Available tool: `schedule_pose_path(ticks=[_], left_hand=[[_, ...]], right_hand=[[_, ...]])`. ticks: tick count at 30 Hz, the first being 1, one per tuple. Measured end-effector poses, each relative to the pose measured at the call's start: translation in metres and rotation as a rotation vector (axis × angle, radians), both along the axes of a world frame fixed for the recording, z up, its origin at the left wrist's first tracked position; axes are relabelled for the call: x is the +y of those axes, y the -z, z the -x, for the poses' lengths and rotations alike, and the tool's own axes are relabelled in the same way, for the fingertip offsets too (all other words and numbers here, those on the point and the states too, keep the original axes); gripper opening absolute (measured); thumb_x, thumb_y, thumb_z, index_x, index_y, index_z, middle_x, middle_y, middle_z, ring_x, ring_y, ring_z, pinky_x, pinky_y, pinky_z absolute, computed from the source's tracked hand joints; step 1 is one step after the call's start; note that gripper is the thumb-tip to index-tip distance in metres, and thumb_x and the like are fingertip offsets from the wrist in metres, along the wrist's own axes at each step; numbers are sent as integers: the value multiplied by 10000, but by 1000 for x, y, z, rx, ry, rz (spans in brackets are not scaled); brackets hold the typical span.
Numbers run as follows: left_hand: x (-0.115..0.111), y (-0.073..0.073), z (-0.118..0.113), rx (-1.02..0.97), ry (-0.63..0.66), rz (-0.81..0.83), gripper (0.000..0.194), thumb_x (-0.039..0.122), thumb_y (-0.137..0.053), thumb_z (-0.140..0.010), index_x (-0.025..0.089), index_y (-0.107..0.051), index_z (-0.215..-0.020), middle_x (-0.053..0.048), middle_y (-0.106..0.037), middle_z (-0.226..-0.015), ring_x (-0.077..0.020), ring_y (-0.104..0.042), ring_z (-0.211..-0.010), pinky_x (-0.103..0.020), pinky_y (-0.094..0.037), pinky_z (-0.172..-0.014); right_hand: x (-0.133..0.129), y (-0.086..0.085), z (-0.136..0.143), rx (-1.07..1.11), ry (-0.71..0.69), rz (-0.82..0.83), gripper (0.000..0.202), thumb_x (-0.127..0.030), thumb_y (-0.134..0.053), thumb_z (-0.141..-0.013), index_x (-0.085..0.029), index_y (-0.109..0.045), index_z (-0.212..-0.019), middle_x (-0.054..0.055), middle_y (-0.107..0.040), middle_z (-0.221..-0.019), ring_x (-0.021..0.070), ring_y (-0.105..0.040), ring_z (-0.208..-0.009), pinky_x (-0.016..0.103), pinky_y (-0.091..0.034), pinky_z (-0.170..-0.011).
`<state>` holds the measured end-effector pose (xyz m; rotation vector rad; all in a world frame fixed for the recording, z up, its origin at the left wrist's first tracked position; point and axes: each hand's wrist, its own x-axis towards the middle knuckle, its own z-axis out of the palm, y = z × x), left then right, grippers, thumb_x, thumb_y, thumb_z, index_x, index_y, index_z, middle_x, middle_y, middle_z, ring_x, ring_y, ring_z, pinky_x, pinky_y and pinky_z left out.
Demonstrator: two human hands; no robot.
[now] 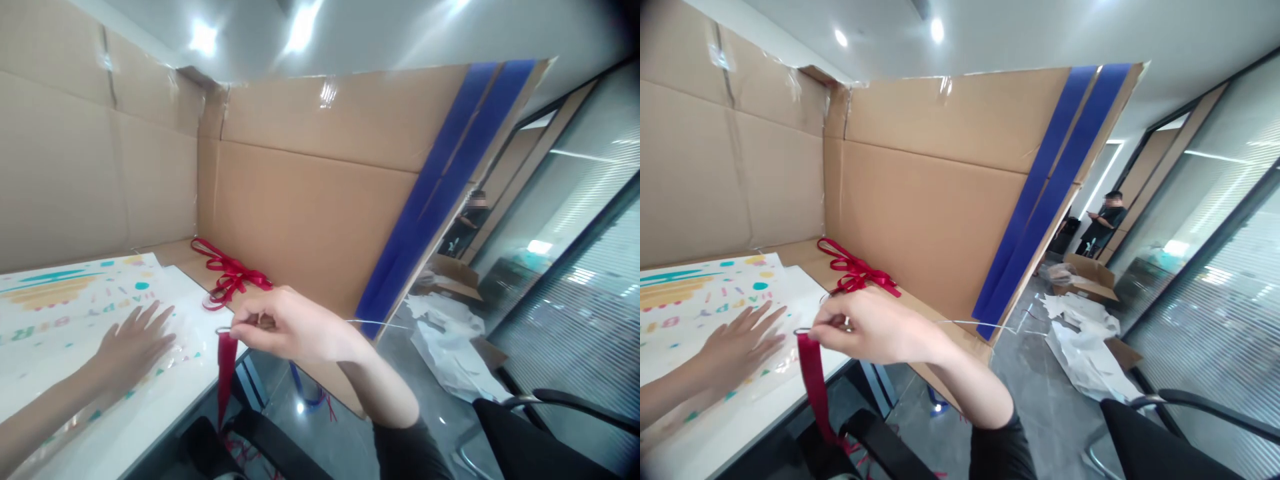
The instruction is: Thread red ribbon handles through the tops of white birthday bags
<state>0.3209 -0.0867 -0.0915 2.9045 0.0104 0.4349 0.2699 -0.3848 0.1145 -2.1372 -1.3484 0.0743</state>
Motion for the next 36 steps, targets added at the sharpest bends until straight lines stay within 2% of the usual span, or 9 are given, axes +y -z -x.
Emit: schedule_pose_path(ticks=[2,4,8,11,15,18,23,28,36], left_hand=[[5,17,-5,179,15,-52,491,372,-262,-927,232,-381,-1382,-62,-263,-1485,-318,-214,-1363,-568,-184,-1018],[11,25,-2,278,50,-66,468,339,-258,-932,266,-385,-1377,-51,-295,-1475,-305,-220,-1362,-579,-169,-1011],[15,10,15,372,125,-59,437,351,-378,-882,242,-477,-1293,-81,-404,-1410,-286,-321,-1295,-467,-295,-970],[1,-5,18,320,248,-7,276,276,-454,-832,134,-624,-996,-132,-581,-1104,-273,-509,-1033,-363,-380,-860],[-20,-2,5,186,252,188,229,275,-447,-875,154,-600,-995,-91,-556,-1059,-225,-499,-989,-318,-371,-871],[-25,7,4,180,247,314,196,275,-543,-830,181,-594,-995,-63,-547,-1042,-233,-478,-997,-335,-372,-867],[-12,15,21,177,259,484,164,238,-543,-823,179,-559,-976,-61,-495,-1130,-195,-480,-1053,-295,-379,-920],[-3,15,30,269,277,532,160,231,-619,-789,172,-548,-920,-56,-530,-1124,-212,-516,-1067,-315,-399,-923],[-8,9,22,207,175,572,89,160,-653,-778,161,-605,-704,-26,-603,-988,-200,-530,-1024,-305,-420,-865]], right_hand=[[-13,2,2,67,31,76,176,-221,-496,-891,-133,-627,-813,-41,-516,-617,59,-408,-508,179,-333,-496],[-22,11,-3,144,96,134,190,-227,-486,-893,-136,-641,-831,-36,-532,-618,60,-409,-503,182,-327,-483],[-26,45,-28,278,203,224,196,-244,-498,-875,-142,-626,-766,-33,-538,-624,63,-419,-530,186,-327,-499],[-11,76,-54,327,223,349,212,-253,-496,-858,-138,-609,-721,-25,-521,-612,73,-409,-539,202,-312,-502],[24,104,-84,348,225,460,248,-292,-477,-858,-137,-614,-720,1,-544,-657,95,-419,-578,222,-304,-521],[49,117,-101,372,206,486,254,-291,-478,-852,-129,-594,-694,-3,-512,-635,95,-389,-562,226,-281,-509],[75,141,-117,441,132,474,235,-250,-476,-838,-127,-576,-665,-16,-474,-603,92,-369,-550,223,-279,-508],[94,162,-119,517,80,421,239,-267,-485,-839,-129,-606,-686,5,-541,-653,107,-428,-597,227,-305,-538],[108,177,-129,588,7,393,218,-241,-498,-827,-124,-639,-709,30,-607,-706,131,-497,-657,234,-352,-589]])
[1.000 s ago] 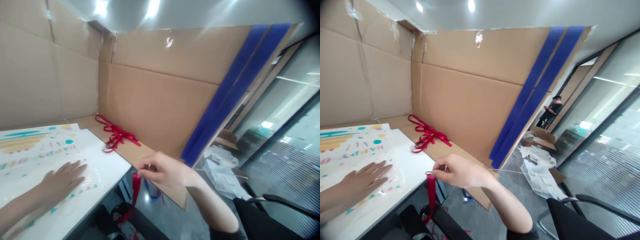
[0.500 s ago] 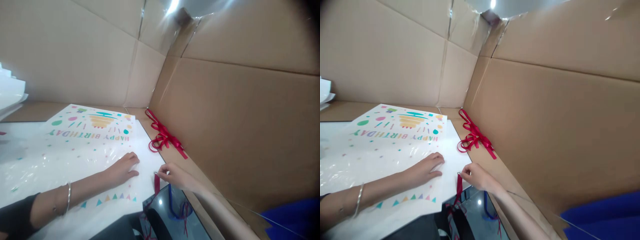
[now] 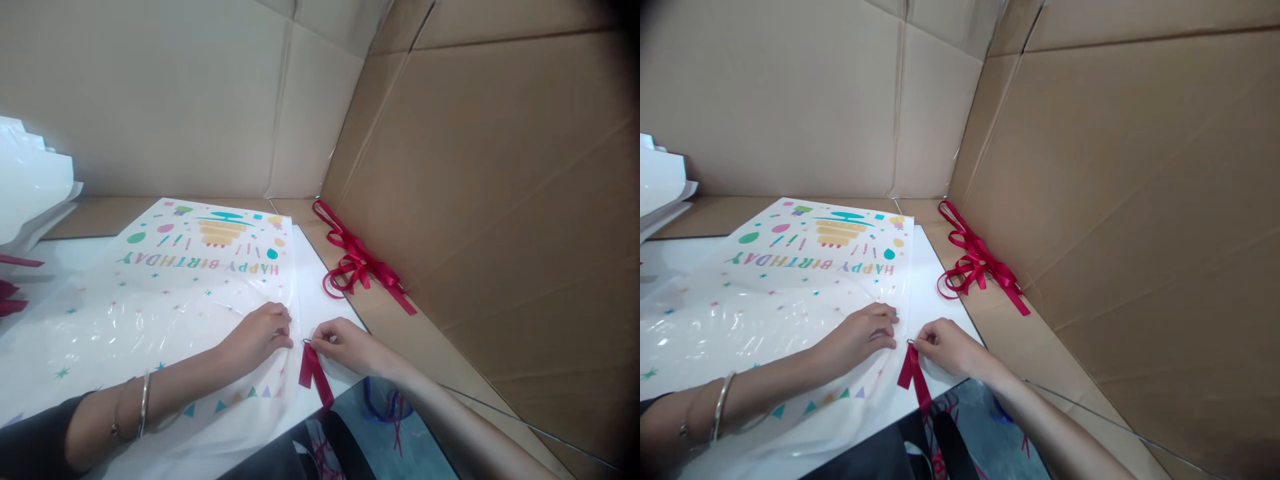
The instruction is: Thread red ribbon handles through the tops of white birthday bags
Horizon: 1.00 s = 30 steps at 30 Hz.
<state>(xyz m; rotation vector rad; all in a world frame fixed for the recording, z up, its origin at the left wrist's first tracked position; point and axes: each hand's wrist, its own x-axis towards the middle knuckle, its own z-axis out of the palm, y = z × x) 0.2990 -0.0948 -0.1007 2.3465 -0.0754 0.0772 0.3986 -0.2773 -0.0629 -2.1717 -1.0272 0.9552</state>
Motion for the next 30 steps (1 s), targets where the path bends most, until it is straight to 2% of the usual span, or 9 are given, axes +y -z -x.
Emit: schedule_pose_path(ticks=[4,8,11,15,18,24,30], left_hand=[[-1,-4,1,-79,45,-32,135,139,-614,-806,151,-621,-671,-26,-615,-909,-163,-553,-874,-270,-443,-759],[0,-1,7,-271,179,-127,196,152,-497,-874,149,-653,-755,-47,-637,-960,-165,-565,-896,-266,-461,-761],[0,2,9,-342,209,-179,229,175,-462,-893,148,-662,-784,-54,-655,-968,-173,-578,-919,-272,-484,-785],[-1,7,11,-386,224,-220,295,195,-405,-922,140,-662,-788,-52,-664,-993,-171,-600,-941,-274,-513,-831],[-3,10,13,-401,225,-220,321,210,-367,-942,127,-666,-861,-61,-665,-993,-161,-611,-944,-268,-514,-881],[-2,9,16,-374,283,-251,351,221,-325,-967,117,-660,-952,-67,-670,-1034,-151,-606,-1013,-283,-455,-1010],[0,9,17,-408,317,-324,313,203,-351,-959,127,-653,-986,-59,-669,-1051,-144,-608,-1029,-277,-457,-1015]], right_hand=[[1,1,-1,28,-8,-5,212,-239,-493,-830,-127,-642,-730,25,-606,-712,124,-495,-656,229,-357,-596],[0,-4,0,103,-18,-3,213,-242,-493,-832,-126,-632,-720,11,-571,-677,112,-470,-630,221,-341,-575],[0,-6,0,179,-24,-1,205,-230,-492,-831,-125,-604,-694,-3,-532,-649,99,-436,-608,216,-327,-566],[0,-6,-1,235,-45,1,210,-235,-485,-836,-127,-585,-687,-12,-504,-634,90,-407,-589,209,-317,-554],[-1,-7,-2,273,-63,7,214,-246,-481,-844,-124,-583,-701,-14,-501,-633,82,-393,-571,199,-302,-526],[2,-11,-1,288,-63,29,211,-235,-474,-848,-123,-569,-696,-26,-470,-600,67,-356,-522,189,-266,-471],[4,-10,-2,274,-95,62,199,-232,-486,-839,-123,-563,-691,-34,-444,-588,67,-360,-528,188,-280,-474]])
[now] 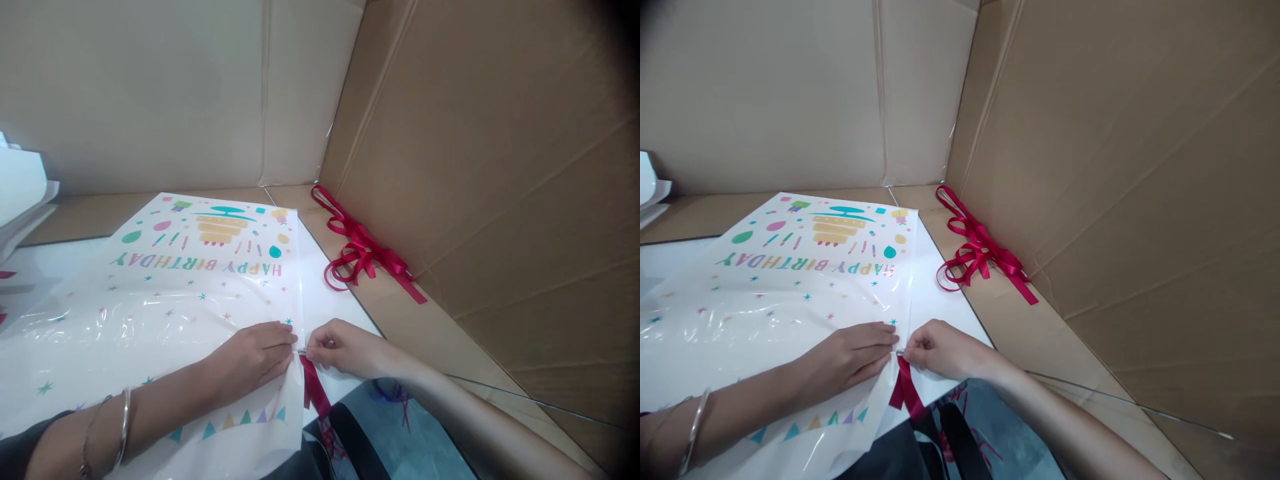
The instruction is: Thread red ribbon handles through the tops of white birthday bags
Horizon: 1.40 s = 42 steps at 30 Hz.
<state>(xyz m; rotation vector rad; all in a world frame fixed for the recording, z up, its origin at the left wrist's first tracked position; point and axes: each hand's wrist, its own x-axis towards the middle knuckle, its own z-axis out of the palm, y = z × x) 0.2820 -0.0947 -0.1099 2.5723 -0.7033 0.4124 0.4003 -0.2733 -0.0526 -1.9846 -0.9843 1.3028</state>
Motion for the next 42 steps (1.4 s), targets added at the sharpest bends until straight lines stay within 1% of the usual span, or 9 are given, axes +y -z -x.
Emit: schedule_pose_path(ticks=[6,13,20,27,29,32,37,39,42], left_hand=[[-2,-3,0,-114,-24,-30,276,192,-393,-946,118,-659,-936,-57,-677,-1002,-145,-622,-987,-272,-489,-964],[-2,-4,6,32,-59,-87,326,302,-464,-922,123,-547,-1181,-112,-605,-1188,-233,-549,-1134,-417,-453,-988],[9,-21,19,175,152,-199,419,360,-519,-885,253,-487,-1289,-149,-326,-1448,-327,-307,-1331,-520,-300,-1058],[15,-27,18,222,198,-263,523,412,-513,-885,299,-380,-1379,-110,-269,-1481,-332,-257,-1352,-543,-217,-1080],[15,-27,18,236,197,-276,522,425,-496,-891,308,-371,-1384,-100,-252,-1488,-322,-254,-1355,-531,-210,-1088],[16,-29,18,262,189,-268,495,437,-466,-904,314,-386,-1376,-93,-254,-1487,-314,-235,-1363,-528,-194,-1092],[17,-30,18,273,213,-244,485,428,-467,-906,310,-400,-1371,-95,-268,-1480,-317,-231,-1363,-530,-186,-1091],[17,-28,18,232,215,-218,486,418,-479,-902,315,-400,-1370,-84,-274,-1479,-302,-239,-1363,-506,-171,-1105],[15,-26,19,193,224,-210,492,413,-495,-894,320,-401,-1368,-74,-272,-1482,-288,-257,-1360,-486,-152,-1116]], right_hand=[[4,3,3,-86,-35,-2,211,-229,-485,-835,-138,-555,-658,-28,-490,-584,79,-397,-531,202,-297,-485],[2,7,23,-498,155,-82,132,-238,-574,-833,-179,-518,-729,6,-581,-728,136,-500,-676,238,-329,-597],[-9,13,40,-558,141,-187,162,-29,-441,-826,-164,-531,-815,42,-557,-857,149,-521,-775,261,-398,-687],[7,30,56,-768,199,-260,176,-4,-426,-824,-153,-501,-768,78,-566,-809,202,-517,-788,325,-432,-704],[-2,33,53,-768,190,-344,177,-15,-423,-827,-157,-522,-863,84,-573,-879,208,-521,-848,339,-445,-752],[-41,36,39,-837,181,-392,263,-51,-426,-839,-179,-515,-1050,103,-552,-1059,223,-502,-1000,383,-426,-871],[-110,39,19,-1016,214,-243,177,-131,-416,-904,-192,-557,-993,96,-578,-980,234,-525,-942,406,-414,-824],[-111,41,20,-1018,217,-255,212,-90,-387,-904,-186,-568,-957,91,-585,-941,223,-527,-900,393,-415,-801],[-79,42,30,-960,212,-324,230,-51,-387,-885,-174,-576,-930,87,-582,-909,207,-520,-865,366,-428,-784]])
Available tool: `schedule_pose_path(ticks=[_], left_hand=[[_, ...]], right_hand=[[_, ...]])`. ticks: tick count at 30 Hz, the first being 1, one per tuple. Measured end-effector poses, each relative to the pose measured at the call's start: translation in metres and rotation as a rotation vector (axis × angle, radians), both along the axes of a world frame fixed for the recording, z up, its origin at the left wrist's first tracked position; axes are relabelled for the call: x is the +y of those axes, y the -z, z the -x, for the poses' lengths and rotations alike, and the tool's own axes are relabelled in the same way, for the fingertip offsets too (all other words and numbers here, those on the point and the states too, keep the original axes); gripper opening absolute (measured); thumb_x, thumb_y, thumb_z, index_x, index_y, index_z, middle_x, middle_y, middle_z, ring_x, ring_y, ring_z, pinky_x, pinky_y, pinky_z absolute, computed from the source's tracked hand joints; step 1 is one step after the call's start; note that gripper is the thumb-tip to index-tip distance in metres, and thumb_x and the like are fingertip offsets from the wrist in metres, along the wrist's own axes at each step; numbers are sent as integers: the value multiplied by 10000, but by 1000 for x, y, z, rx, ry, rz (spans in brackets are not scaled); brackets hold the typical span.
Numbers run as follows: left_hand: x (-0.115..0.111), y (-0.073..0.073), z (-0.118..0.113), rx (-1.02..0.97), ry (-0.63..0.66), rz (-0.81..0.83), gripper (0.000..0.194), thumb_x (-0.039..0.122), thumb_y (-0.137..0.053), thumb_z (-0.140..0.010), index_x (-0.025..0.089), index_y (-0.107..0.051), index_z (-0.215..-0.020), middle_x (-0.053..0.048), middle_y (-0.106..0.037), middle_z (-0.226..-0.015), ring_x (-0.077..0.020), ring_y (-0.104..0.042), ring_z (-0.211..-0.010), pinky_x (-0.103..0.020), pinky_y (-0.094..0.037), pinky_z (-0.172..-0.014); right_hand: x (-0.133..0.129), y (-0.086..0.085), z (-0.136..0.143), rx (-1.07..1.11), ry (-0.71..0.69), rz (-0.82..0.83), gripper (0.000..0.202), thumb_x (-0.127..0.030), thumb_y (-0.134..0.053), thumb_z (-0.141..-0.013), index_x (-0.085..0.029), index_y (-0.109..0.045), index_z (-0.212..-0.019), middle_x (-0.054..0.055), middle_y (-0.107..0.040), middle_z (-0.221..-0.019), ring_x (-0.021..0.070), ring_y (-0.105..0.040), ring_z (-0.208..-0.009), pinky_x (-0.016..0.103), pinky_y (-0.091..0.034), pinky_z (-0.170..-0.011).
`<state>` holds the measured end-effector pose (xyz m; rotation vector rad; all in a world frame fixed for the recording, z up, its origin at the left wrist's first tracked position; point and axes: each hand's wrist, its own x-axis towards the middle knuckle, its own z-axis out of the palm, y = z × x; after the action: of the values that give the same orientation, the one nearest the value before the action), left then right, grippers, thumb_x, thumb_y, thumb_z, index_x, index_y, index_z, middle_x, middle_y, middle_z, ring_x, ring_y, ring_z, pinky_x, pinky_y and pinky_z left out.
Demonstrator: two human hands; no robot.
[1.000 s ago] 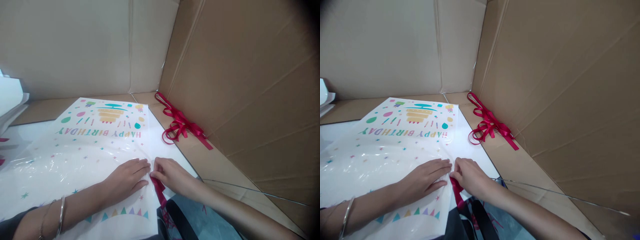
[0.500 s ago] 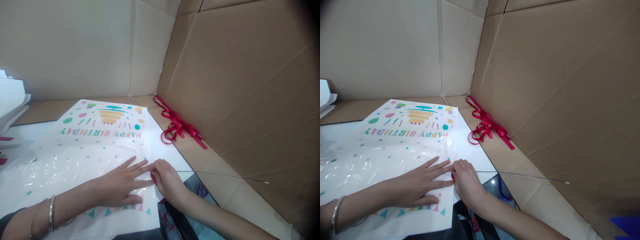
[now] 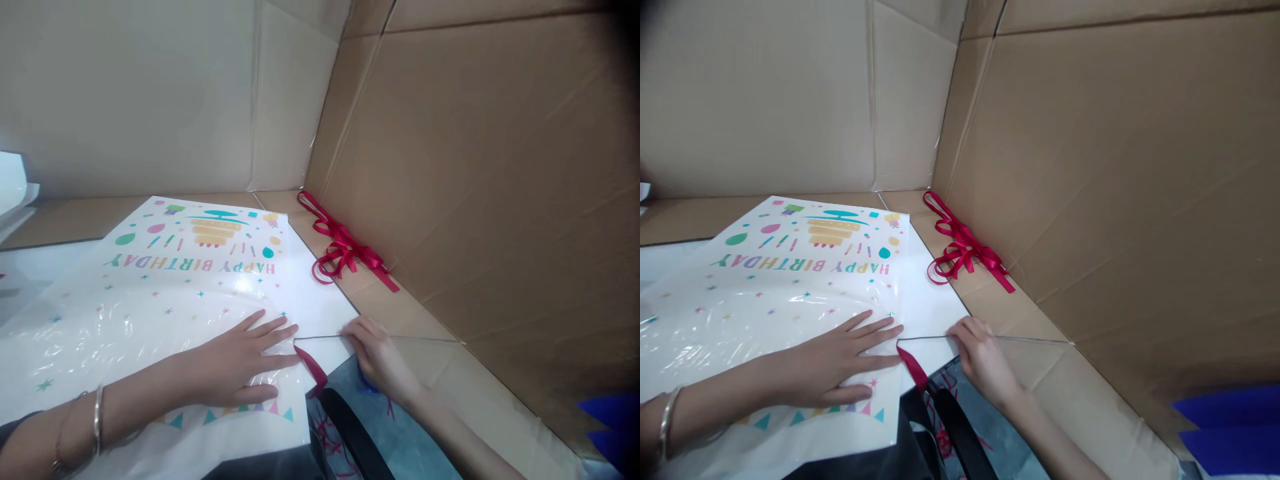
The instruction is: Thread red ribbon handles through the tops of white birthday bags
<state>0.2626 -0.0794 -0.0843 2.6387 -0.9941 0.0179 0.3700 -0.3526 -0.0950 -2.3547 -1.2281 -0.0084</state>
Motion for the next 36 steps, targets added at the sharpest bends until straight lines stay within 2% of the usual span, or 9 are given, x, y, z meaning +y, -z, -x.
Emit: schedule_pose_path(ticks=[3,6,10,14,17,20,27,33,36], left_hand=[[-3,-1,1,14,11,-38,499,421,-490,-891,310,-400,-1369,-83,-263,-1485,-296,-274,-1353,-496,-166,-1108],[-4,-4,3,30,-1,-87,490,434,-460,-902,303,-397,-1371,-96,-247,-1489,-315,-274,-1349,-516,-204,-1087],[-7,-5,5,-20,-9,-66,473,398,-482,-892,288,-425,-1349,-75,-317,-1465,-317,-280,-1345,-509,-204,-1088],[-19,-2,0,-119,-33,-37,319,300,-426,-926,222,-550,-1210,-80,-519,-1294,-297,-380,-1274,-506,-220,-1080],[-35,1,-11,-225,-29,-44,239,194,-383,-939,148,-599,-1031,-91,-618,-1005,-237,-543,-1016,-421,-392,-951],[-49,1,-18,-253,-96,-87,191,50,-393,-878,124,-560,-931,-80,-591,-858,-205,-547,-787,-313,-458,-681],[-62,1,-19,-228,-307,-222,168,49,-451,-832,104,-531,-969,-88,-580,-832,-236,-549,-756,-338,-469,-615],[-66,3,-21,-253,-353,-233,162,113,-434,-878,100,-584,-937,-101,-583,-849,-238,-544,-772,-375,-491,-660],[-65,7,-16,-234,-393,-177,226,154,-436,-886,87,-599,-1027,-144,-594,-1017,-264,-547,-907,-417,-491,-758]], right_hand=[[41,-2,11,39,-103,-39,237,-34,-397,-869,-172,-583,-918,79,-579,-886,202,-512,-851,338,-443,-761],[53,-5,14,51,-182,-55,210,-50,-418,-874,-171,-580,-933,74,-583,-894,195,-513,-858,325,-447,-766],[16,-7,2,6,-111,10,183,-124,-426,-899,-166,-567,-1007,98,-573,-969,208,-517,-903,362,-440,-804],[-19,-7,-9,-51,46,77,180,-177,-404,-929,-165,-580,-895,91,-577,-890,205,-526,-841,360,-434,-760],[-20,-6,-8,-88,53,98,175,-166,-409,-926,-162,-571,-861,84,-584,-861,205,-525,-827,354,-415,-749],[-15,-8,-6,-56,70,102,164,-167,-408,-925,-163,-557,-857,71,-588,-838,198,-529,-802,347,-406,-748],[-23,-18,-7,159,-64,65,186,-198,-401,-940,-178,-585,-916,68,-604,-881,178,-564,-790,289,-433,-714],[20,-24,13,205,-160,80,181,-137,-425,-913,-160,-600,-872,54,-608,-840,155,-559,-754,248,-427,-688],[36,-27,19,154,-185,123,192,-106,-413,-894,-155,-595,-855,55,-598,-834,160,-555,-739,250,-408,-648]])
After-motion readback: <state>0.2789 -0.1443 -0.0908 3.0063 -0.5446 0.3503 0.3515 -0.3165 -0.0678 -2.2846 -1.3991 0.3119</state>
